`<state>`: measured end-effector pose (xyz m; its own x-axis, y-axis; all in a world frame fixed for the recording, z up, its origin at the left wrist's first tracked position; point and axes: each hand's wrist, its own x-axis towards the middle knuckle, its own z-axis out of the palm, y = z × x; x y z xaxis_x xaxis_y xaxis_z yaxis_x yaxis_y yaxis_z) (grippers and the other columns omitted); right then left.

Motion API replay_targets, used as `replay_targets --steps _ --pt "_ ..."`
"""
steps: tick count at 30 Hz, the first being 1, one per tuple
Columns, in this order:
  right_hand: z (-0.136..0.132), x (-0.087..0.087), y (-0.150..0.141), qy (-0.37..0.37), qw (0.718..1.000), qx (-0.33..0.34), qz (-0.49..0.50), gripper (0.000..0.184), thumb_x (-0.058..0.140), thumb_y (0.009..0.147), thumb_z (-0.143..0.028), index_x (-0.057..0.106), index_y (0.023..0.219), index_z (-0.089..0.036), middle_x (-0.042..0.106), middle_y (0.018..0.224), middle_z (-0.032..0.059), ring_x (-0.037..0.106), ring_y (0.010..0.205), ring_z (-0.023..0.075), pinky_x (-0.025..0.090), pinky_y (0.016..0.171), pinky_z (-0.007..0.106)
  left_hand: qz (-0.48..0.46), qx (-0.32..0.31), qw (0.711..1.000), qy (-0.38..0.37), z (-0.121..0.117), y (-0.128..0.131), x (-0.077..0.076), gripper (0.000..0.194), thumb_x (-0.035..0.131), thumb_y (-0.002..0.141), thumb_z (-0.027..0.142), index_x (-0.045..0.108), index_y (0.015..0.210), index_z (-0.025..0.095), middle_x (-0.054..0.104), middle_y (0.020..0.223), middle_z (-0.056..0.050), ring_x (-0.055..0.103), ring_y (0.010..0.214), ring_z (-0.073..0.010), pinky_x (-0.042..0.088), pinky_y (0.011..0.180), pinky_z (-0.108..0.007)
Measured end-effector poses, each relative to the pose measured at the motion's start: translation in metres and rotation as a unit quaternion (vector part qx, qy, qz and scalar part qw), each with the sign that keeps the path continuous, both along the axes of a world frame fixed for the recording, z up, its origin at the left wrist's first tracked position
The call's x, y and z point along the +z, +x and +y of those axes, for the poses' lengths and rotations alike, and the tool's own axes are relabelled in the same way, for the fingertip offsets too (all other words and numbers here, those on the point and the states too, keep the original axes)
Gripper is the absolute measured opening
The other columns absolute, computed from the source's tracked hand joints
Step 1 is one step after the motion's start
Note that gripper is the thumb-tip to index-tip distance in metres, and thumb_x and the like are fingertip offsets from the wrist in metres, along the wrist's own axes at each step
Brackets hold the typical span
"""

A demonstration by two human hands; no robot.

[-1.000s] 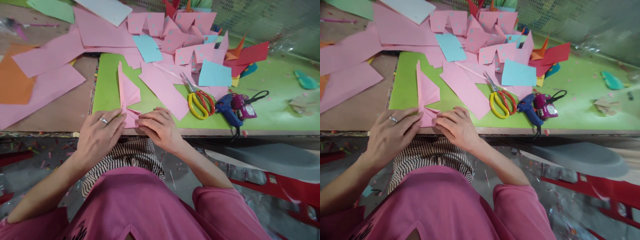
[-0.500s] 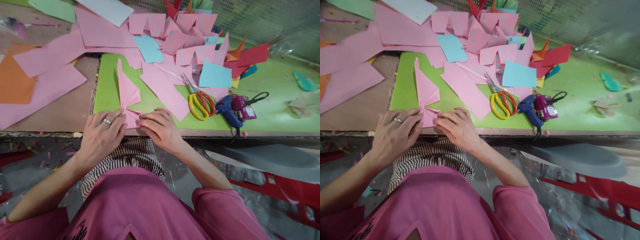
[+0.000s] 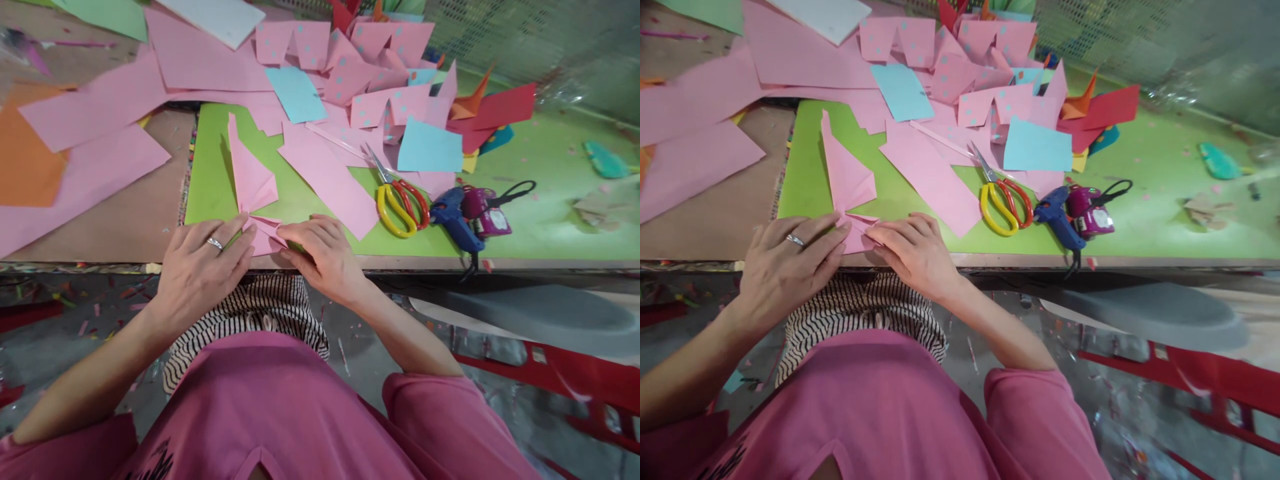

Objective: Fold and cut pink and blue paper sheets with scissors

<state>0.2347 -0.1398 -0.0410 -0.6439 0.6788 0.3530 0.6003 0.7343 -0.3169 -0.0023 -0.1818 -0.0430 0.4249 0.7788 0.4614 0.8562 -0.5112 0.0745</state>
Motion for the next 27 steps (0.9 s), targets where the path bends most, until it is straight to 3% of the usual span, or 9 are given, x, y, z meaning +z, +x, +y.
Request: replay_targets --steps 4,10,14,17,20,27 --pt "0.001 0.000 0.001 -0.010 1.000 0.009 0.028 0.017 0.056 0.102 -0.027 0.063 0.118 -0.024 0.078 0.116 0.0033 0.069 0.107 0.0191 0.045 0.105 0.042 -0.010 -0.006 1.000 0.028 0.000 0.001 -0.002 0.033 0.059 0.096 0.021 0.064 0.129 0.020 0.074 0.127 -0.008 0.070 0.100 -0.0263 0.050 0.081 -0.042" --pt "0.001 -0.001 0.005 0.046 0.998 0.031 -0.004 0.018 0.061 0.100 -0.028 0.066 0.117 -0.029 0.076 0.123 0.0005 0.067 0.109 0.0191 0.042 0.110 0.043 0.007 -0.015 0.997 0.075 0.001 -0.001 0.001 0.023 0.067 0.094 0.027 0.067 0.115 0.017 0.079 0.116 -0.007 0.069 0.093 -0.0237 0.050 0.077 -0.038" --pt "0.000 0.000 0.004 0.056 0.998 0.029 -0.021 0.015 0.060 0.101 -0.031 0.067 0.114 -0.029 0.076 0.122 -0.0002 0.065 0.108 0.0184 0.039 0.111 0.042 0.037 -0.076 0.994 0.074 -0.002 -0.014 0.002 0.041 0.071 0.092 0.043 0.066 0.120 0.015 0.076 0.120 -0.011 0.068 0.096 -0.0252 0.052 0.080 -0.038" --pt "0.000 0.001 0.005 0.050 0.997 0.046 -0.021 0.018 0.061 0.100 -0.040 0.068 0.111 -0.028 0.075 0.122 0.0010 0.064 0.110 0.0189 0.038 0.112 0.042 0.045 -0.140 0.986 0.082 -0.004 -0.026 0.003 0.033 0.072 0.092 0.028 0.065 0.123 0.018 0.078 0.114 -0.006 0.068 0.096 -0.0226 0.051 0.085 -0.037" --pt "0.001 0.001 0.006 0.050 0.996 0.064 -0.039 0.032 0.062 0.096 -0.054 0.068 0.112 -0.027 0.074 0.126 0.0033 0.062 0.115 0.0217 0.036 0.114 0.044 0.026 -0.174 0.979 0.101 -0.003 -0.030 0.006 0.027 0.065 0.094 0.010 0.067 0.118 0.021 0.079 0.102 0.000 0.068 0.091 -0.0183 0.050 0.089 -0.035" --pt "0.000 -0.001 0.005 0.051 0.997 0.060 -0.025 0.036 0.063 0.095 -0.054 0.066 0.112 -0.023 0.073 0.126 0.0070 0.062 0.114 0.0234 0.037 0.112 0.045 0.046 -0.187 0.975 0.109 0.008 -0.016 0.014 0.014 0.070 0.094 0.023 0.070 0.106 0.017 0.079 0.098 -0.002 0.067 0.090 -0.0197 0.050 0.087 -0.036"
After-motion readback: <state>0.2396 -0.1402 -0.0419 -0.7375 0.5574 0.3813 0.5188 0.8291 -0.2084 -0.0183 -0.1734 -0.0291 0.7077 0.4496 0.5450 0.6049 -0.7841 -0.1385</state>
